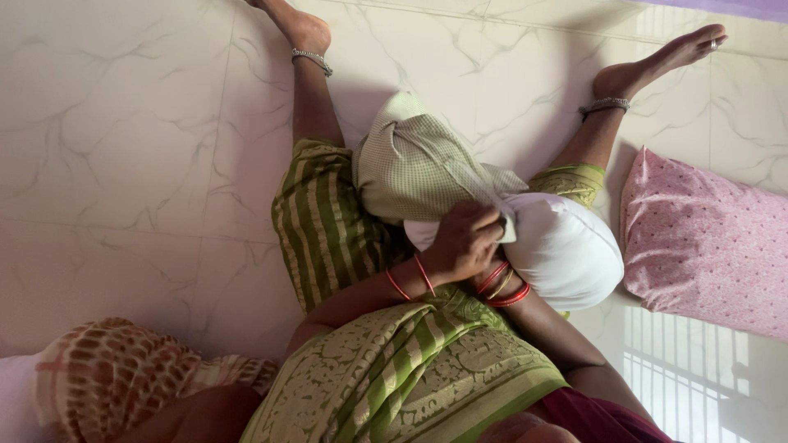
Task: The person sits on the floor and puts a light green pillowcase onto a white pillow, smoothing it out. They then repeat the process with a pink patterned pillowcase on another white pillow, ensuring the cases fit snugly.
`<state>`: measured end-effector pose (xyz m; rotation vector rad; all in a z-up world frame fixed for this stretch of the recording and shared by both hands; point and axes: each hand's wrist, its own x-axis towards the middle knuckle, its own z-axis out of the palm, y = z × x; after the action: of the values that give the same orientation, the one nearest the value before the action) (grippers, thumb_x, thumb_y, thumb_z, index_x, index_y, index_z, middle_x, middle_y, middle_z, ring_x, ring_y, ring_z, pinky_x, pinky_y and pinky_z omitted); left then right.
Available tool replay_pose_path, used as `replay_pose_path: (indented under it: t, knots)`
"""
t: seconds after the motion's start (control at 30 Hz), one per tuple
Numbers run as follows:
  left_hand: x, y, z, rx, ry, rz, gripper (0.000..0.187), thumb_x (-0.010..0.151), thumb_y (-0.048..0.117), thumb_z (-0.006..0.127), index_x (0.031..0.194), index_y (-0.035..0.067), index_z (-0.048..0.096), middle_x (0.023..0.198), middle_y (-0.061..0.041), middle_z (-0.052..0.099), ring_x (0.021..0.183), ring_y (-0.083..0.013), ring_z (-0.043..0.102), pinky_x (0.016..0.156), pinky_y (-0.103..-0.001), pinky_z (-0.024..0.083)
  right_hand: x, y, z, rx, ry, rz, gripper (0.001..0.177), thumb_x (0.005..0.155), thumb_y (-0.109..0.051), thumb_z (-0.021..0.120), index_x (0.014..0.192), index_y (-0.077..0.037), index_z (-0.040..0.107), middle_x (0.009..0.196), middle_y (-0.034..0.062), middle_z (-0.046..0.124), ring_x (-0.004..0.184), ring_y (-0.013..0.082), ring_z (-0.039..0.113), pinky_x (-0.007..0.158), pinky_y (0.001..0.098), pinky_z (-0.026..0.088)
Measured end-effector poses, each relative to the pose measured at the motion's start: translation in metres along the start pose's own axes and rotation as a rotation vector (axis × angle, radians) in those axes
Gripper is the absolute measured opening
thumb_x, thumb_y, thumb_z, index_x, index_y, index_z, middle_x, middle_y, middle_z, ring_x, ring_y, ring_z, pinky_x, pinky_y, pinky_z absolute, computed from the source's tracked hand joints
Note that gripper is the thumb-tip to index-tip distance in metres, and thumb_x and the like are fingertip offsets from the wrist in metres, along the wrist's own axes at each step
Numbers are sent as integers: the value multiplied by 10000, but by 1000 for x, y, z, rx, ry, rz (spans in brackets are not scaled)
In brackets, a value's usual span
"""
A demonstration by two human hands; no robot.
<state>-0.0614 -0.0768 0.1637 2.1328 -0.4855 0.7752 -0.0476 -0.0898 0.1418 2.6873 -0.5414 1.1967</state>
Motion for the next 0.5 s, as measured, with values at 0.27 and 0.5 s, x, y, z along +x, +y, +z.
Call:
replay_pose_path:
  t: [0.27, 0.5]
  knots:
    - [-5, -22, 30, 48, -53, -60, 114, 830, 57, 748, 917, 45, 675, 1020, -59, 590, 969, -230, 605, 895, -409, 511, -26, 3, 67, -27, -38, -112, 328, 1016, -366, 561, 964, -47, 619, 874, 67, 636, 721, 174, 647, 582, 265, 553]
    - [-17, -71, 38, 141, 172, -73, 222, 833, 60, 760, 1039, 74, 677, 1160, -98, 624, 1115, -269, 593, 1039, -419, 427, 71, 27, 168, 549, -578, -977, 433, 925, -330, 663, 1273, -110, 530, 1023, 146, 579, 860, 293, 615, 712, 410, 518]
